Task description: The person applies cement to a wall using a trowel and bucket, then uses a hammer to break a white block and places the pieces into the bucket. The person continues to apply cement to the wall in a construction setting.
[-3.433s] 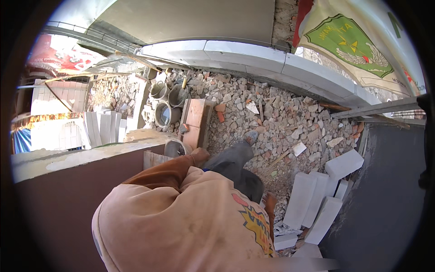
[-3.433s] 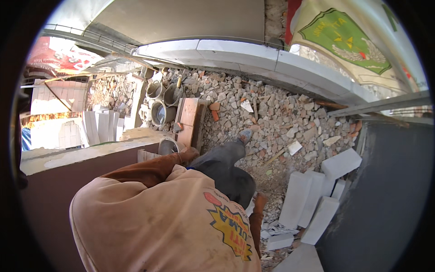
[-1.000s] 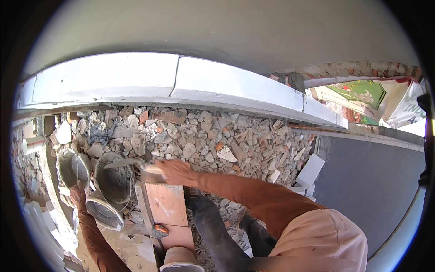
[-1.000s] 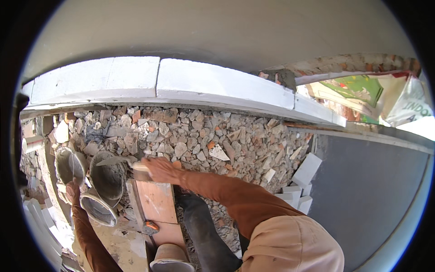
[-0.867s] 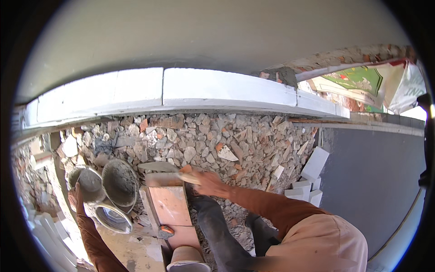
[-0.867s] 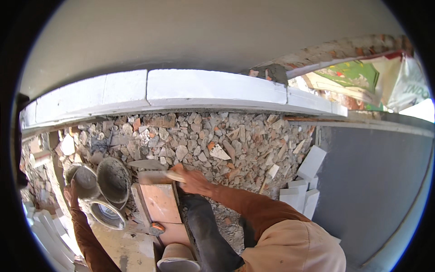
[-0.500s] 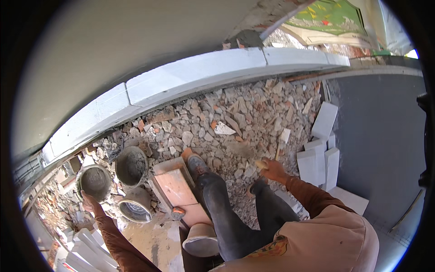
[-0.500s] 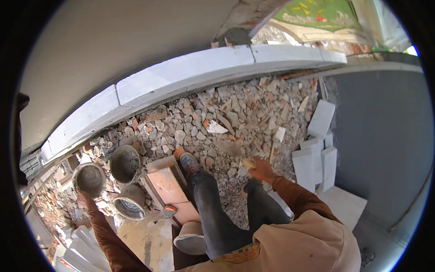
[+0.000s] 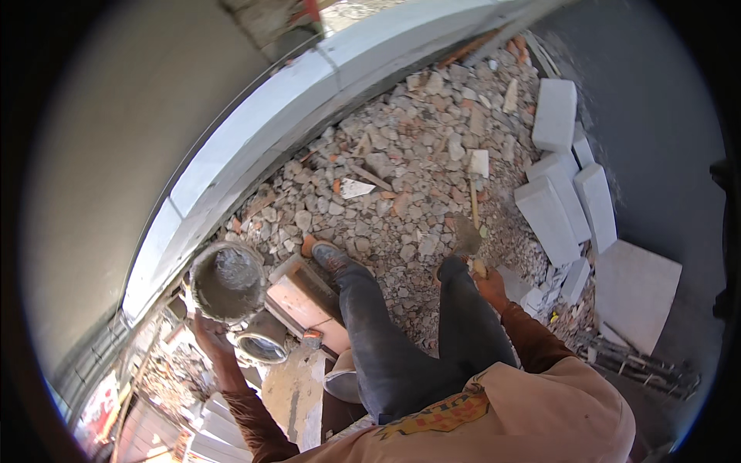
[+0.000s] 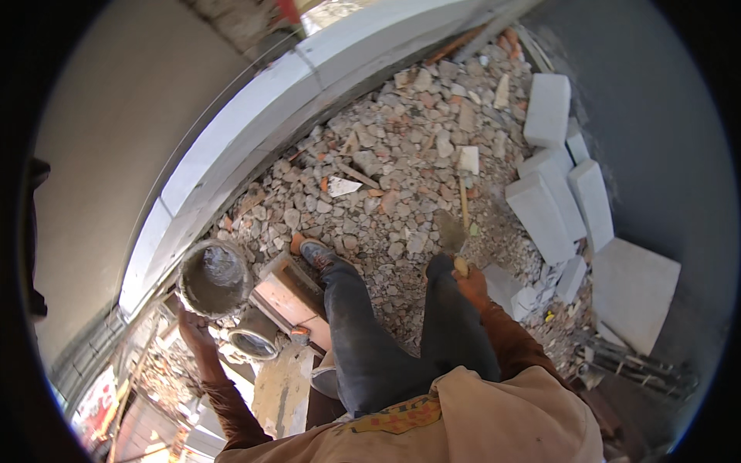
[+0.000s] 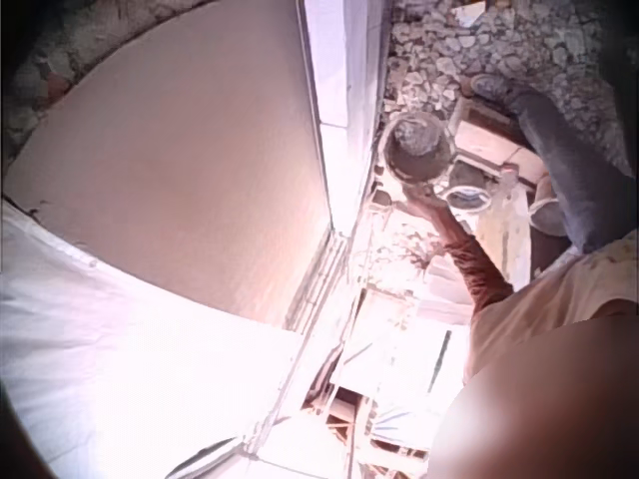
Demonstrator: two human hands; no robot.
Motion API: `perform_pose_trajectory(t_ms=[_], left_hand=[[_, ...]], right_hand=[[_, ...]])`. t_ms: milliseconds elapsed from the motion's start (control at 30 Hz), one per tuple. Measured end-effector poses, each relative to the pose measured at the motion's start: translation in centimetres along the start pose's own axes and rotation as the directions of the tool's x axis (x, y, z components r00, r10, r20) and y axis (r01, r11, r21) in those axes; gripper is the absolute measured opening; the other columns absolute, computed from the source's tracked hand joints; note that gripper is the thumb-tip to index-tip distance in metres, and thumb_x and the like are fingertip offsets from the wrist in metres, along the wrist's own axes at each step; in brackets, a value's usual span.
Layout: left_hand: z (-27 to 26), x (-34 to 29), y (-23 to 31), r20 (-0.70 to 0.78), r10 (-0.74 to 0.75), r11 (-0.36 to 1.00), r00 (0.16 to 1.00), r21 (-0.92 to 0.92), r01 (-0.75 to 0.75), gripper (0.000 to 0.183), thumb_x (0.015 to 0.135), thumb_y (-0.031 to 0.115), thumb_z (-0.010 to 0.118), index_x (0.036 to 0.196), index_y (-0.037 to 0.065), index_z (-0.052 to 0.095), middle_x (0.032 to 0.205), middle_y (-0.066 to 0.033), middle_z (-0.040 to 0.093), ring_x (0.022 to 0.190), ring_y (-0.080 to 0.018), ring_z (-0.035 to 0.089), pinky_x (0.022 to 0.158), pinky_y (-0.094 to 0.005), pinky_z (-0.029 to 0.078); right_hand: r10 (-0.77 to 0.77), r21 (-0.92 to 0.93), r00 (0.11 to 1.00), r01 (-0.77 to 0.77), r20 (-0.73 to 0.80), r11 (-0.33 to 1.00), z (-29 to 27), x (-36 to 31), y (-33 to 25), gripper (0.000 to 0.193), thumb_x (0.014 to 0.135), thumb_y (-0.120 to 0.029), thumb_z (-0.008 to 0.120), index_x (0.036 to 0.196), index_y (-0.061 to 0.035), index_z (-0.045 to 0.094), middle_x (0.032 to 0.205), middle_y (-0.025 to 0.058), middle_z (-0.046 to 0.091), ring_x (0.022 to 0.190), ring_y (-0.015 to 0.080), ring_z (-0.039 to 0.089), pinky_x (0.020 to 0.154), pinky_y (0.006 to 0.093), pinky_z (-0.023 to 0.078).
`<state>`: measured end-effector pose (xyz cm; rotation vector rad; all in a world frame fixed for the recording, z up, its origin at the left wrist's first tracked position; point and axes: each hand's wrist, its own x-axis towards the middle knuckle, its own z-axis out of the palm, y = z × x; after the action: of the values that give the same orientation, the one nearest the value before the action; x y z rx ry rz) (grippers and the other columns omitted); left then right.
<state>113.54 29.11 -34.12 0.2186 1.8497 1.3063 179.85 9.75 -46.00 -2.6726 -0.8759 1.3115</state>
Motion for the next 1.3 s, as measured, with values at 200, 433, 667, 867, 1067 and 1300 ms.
perform_pose_trajectory(t_ms=[200, 433, 667, 867, 1067, 1300], left_hand=[[19.9, -13.4, -11.1, 0.252, -0.237, 0.961, 0.938, 0.204, 0.188, 0.022, 0.094, 0.032, 0.065, 0.095, 0.011, 0.058, 0.073, 0.0059, 0.047, 0.059, -0.0074, 0.04, 0.054, -0.0255, 0.033], [42.9, -26.1, -30.5, 0.322, -0.465, 0.853, 0.825, 0.411, 0.321, 0.024, 0.096, 0.026, 0.063, 0.105, 0.005, 0.058, 0.081, 0.0005, 0.049, 0.057, -0.0103, 0.039, 0.05, -0.0265, 0.034], [55.3, -37.1, -48.1, 0.477, -0.536, 0.81, 0.697, 0.523, 0.265, 0.03, 0.095, 0.034, 0.065, 0.089, 0.004, 0.064, 0.08, -0.0011, 0.052, 0.066, -0.015, 0.053, 0.066, -0.0345, 0.053], [58.3, -38.9, -58.4, 0.369, -0.611, 0.736, 0.701, 0.59, 0.331, 0.033, 0.098, 0.036, 0.06, 0.086, 0.005, 0.063, 0.076, -0.0022, 0.053, 0.065, -0.0146, 0.052, 0.063, -0.0353, 0.051], [56.5, -35.1, -61.2, 0.429, -0.569, 0.731, 0.701, 0.654, 0.193, 0.031, 0.101, 0.037, 0.055, 0.083, 0.011, 0.056, 0.068, -0.0031, 0.054, 0.056, -0.0164, 0.059, 0.049, -0.0306, 0.046], [55.3, -34.5, -61.8, 0.443, -0.58, 0.722, 0.684, 0.669, 0.179, 0.024, 0.093, 0.033, 0.067, 0.087, 0.011, 0.059, 0.076, -0.0002, 0.059, 0.067, -0.0134, 0.06, 0.064, -0.0287, 0.05]], right_hand=[[0.26, 0.383, 0.96, -0.28, 0.105, 0.88, -3.2, -0.3, 8.1, 0.047, 0.084, -0.025, 0.072, 0.116, 0.0063, 0.059, 0.088, 0.0191, 0.068, 0.07, 0.025, 0.069, 0.063, 0.0397, 0.051], [0.239, 0.543, 0.966, -0.148, -0.099, 0.827, -6.8, 0.1, 16.1, 0.046, 0.086, -0.023, 0.071, 0.118, 0.0068, 0.059, 0.09, 0.0183, 0.067, 0.071, 0.0255, 0.066, 0.066, 0.0392, 0.051], [0.199, 0.445, 0.944, -0.065, -0.264, 0.893, -8.0, 4.5, 23.8, 0.051, 0.087, -0.028, 0.07, 0.123, 0.0057, 0.056, 0.098, 0.0245, 0.068, 0.086, 0.0363, 0.069, 0.075, 0.0434, 0.051], [0.241, 0.354, 0.957, -0.171, -0.163, 0.92, -9.1, 9.8, 26.7, 0.05, 0.087, -0.03, 0.068, 0.121, 0.0056, 0.056, 0.098, 0.0277, 0.069, 0.089, 0.0396, 0.07, 0.076, 0.0458, 0.052], [0.269, 0.758, 0.962, -0.213, 0.052, 0.617, -9.9, 12.0, 27.5, 0.048, 0.093, -0.033, 0.066, 0.119, 0.0052, 0.054, 0.074, 0.0096, 0.063, 0.059, 0.0208, 0.061, 0.052, 0.0362, 0.048], [0.274, 0.945, 0.951, -0.214, 0.143, 0.248, -9.8, 12.9, 25.3, 0.029, 0.097, -0.021, 0.059, 0.114, 0.0015, 0.053, 0.071, 0.0061, 0.056, 0.05, 0.0127, 0.051, 0.044, 0.0274, 0.042]])
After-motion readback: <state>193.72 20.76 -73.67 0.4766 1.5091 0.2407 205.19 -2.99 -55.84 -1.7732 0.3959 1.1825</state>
